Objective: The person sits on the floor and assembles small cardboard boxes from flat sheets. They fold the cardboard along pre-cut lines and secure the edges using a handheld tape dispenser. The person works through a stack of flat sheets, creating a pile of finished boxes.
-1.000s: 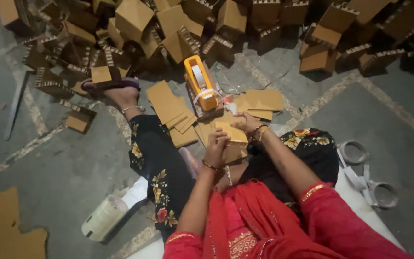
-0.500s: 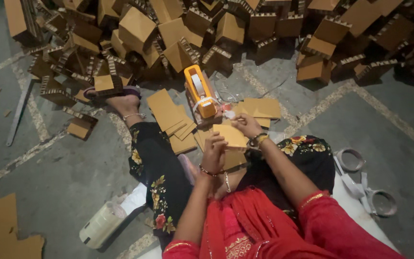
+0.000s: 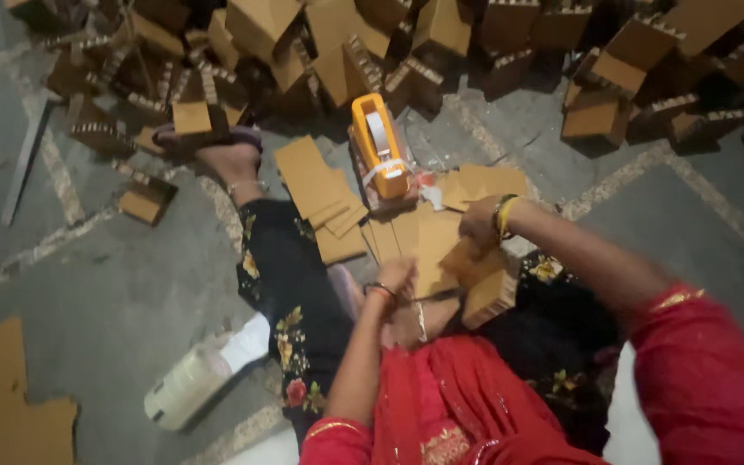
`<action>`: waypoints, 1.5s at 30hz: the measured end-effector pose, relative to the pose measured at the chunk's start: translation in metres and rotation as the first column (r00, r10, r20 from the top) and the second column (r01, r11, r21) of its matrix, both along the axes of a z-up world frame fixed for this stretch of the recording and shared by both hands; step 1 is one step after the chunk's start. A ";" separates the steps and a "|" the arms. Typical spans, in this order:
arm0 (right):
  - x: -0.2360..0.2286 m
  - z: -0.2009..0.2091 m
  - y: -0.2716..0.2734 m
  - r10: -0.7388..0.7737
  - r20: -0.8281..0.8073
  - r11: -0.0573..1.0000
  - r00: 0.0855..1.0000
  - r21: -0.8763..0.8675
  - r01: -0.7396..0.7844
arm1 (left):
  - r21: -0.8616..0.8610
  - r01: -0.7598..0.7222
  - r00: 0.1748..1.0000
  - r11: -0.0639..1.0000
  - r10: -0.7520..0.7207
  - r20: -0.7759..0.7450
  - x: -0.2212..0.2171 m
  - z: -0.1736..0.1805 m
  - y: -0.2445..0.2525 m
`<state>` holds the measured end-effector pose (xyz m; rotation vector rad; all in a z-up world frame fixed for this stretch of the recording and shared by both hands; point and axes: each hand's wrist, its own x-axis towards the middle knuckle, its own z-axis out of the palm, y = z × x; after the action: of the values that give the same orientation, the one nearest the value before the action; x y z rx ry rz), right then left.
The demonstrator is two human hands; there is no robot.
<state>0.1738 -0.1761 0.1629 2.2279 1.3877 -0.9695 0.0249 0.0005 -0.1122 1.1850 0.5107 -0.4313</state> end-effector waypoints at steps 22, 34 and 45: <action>0.426 -0.091 -0.023 -0.775 0.478 0.565 0.413 0.816 0.117 | 0.198 0.449 0.821 0.872 -0.314 -0.478 0.082 0.095 -0.017; 0.295 -0.155 -0.139 -0.529 0.537 0.839 0.657 0.445 0.312 | 0.147 0.432 0.820 0.890 -0.320 -0.474 0.077 0.073 -0.019; -0.005 -0.079 -0.082 -0.449 -0.075 0.533 0.890 0.777 0.335 | 0.272 0.144 0.962 0.951 -0.071 -0.263 0.046 0.038 -0.031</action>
<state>0.1683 -0.2579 0.0842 3.3003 1.4273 -0.2780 0.0709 -0.0308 -0.0739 1.4549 0.7484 -0.6215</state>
